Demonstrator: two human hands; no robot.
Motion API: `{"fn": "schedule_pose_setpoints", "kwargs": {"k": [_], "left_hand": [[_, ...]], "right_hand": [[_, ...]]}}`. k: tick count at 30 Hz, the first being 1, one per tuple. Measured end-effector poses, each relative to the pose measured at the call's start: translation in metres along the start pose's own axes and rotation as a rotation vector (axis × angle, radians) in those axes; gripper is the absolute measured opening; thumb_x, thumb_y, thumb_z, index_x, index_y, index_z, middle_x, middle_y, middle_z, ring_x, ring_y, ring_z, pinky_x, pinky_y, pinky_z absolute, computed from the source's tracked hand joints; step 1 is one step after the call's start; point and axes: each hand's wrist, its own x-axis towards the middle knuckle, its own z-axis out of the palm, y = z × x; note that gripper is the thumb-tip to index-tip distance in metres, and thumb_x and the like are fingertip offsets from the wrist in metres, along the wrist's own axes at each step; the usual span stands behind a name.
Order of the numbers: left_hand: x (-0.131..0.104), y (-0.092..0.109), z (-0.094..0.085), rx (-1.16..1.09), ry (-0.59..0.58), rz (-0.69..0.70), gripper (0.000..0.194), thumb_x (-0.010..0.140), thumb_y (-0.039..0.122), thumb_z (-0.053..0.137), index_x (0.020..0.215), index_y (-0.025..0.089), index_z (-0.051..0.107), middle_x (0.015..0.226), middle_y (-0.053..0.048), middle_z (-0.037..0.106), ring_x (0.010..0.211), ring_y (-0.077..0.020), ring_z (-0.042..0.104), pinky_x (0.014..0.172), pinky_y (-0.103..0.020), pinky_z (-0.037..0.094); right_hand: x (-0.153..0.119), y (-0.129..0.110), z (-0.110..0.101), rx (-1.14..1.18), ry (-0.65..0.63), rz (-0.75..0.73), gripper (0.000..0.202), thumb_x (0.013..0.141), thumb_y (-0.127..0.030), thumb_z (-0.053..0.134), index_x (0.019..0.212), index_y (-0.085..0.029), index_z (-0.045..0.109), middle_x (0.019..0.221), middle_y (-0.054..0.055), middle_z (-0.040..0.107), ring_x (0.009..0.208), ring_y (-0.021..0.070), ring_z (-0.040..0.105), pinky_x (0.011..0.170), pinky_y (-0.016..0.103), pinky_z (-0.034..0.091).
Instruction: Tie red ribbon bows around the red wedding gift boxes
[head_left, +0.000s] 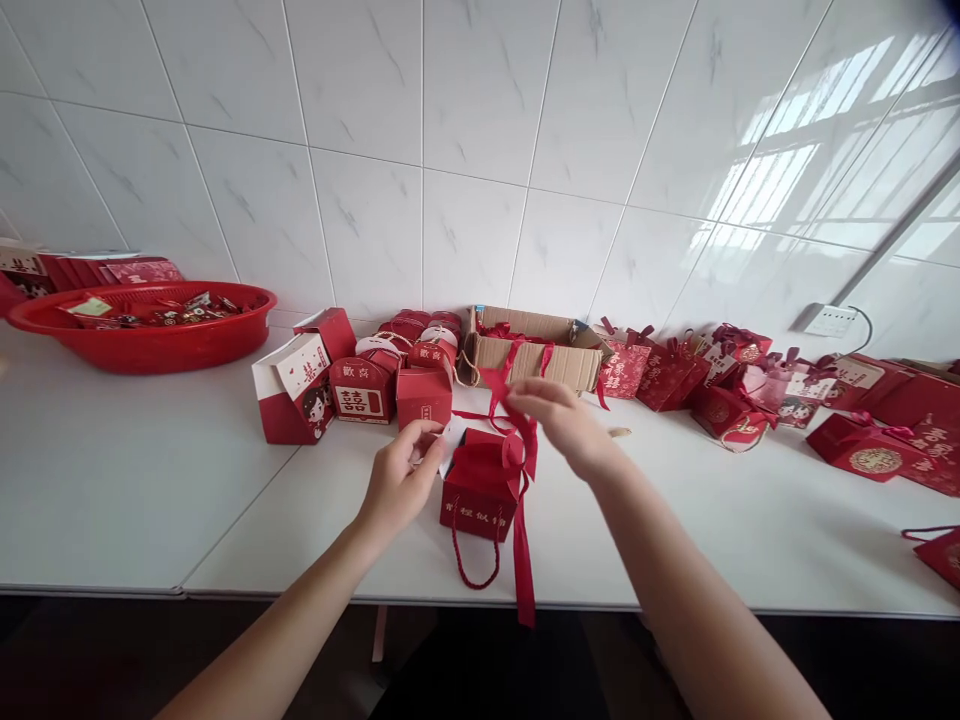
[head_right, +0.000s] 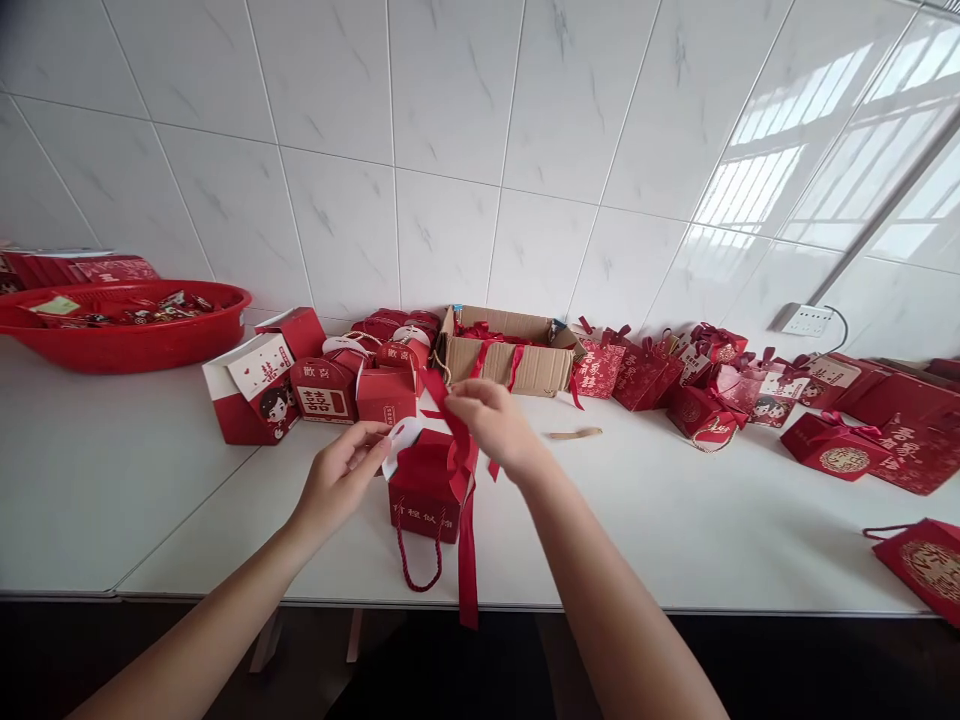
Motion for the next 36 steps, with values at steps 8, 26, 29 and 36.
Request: {"fn": "schedule_pose_setpoints", "kwargs": {"k": [8, 26, 29, 36], "left_hand": [[0.002, -0.007, -0.002, -0.103, -0.013, -0.046, 0.036, 0.083, 0.046, 0.053, 0.103, 0.017, 0.058, 0.095, -0.007, 0.065, 0.079, -0.0181, 0.061, 0.065, -0.027, 0.050], [0.000, -0.003, 0.001, -0.087, -0.001, 0.002, 0.046, 0.082, 0.047, 0.055, 0.111, 0.013, 0.066, 0.094, -0.010, 0.073, 0.077, -0.0207, 0.067, 0.062, -0.027, 0.055], [0.000, -0.003, -0.002, -0.104, -0.019, -0.027, 0.050, 0.083, 0.051, 0.052, 0.109, 0.012, 0.068, 0.100, -0.011, 0.073, 0.089, -0.0243, 0.068, 0.072, -0.031, 0.056], [0.001, -0.041, -0.044, 0.466, -0.074, 0.016, 0.040, 0.084, 0.051, 0.049, 0.103, 0.024, 0.072, 0.100, -0.007, 0.074, 0.092, -0.0299, 0.068, 0.096, -0.045, 0.044]], "right_hand": [[0.008, 0.038, 0.031, -0.156, -0.097, 0.165, 0.020, 0.068, -0.030, 0.050, 0.052, -0.019, 0.045, 0.072, 0.000, 0.050, 0.061, 0.0123, 0.045, 0.055, 0.026, 0.032], [0.019, 0.024, 0.048, -0.403, -0.148, 0.164, 0.026, 0.075, -0.026, 0.048, 0.051, -0.017, 0.052, 0.073, 0.004, 0.060, 0.087, 0.0211, 0.055, 0.078, 0.032, 0.038], [0.017, 0.022, 0.047, -0.481, -0.064, 0.092, 0.027, 0.079, -0.035, 0.050, 0.059, -0.018, 0.057, 0.084, 0.006, 0.063, 0.096, 0.0241, 0.053, 0.086, 0.037, 0.037], [-0.029, 0.036, 0.007, -0.486, 0.143, -0.032, 0.034, 0.084, -0.046, 0.051, 0.110, -0.024, 0.059, 0.123, 0.008, 0.057, 0.118, 0.0275, 0.047, 0.096, 0.043, 0.038]]}}
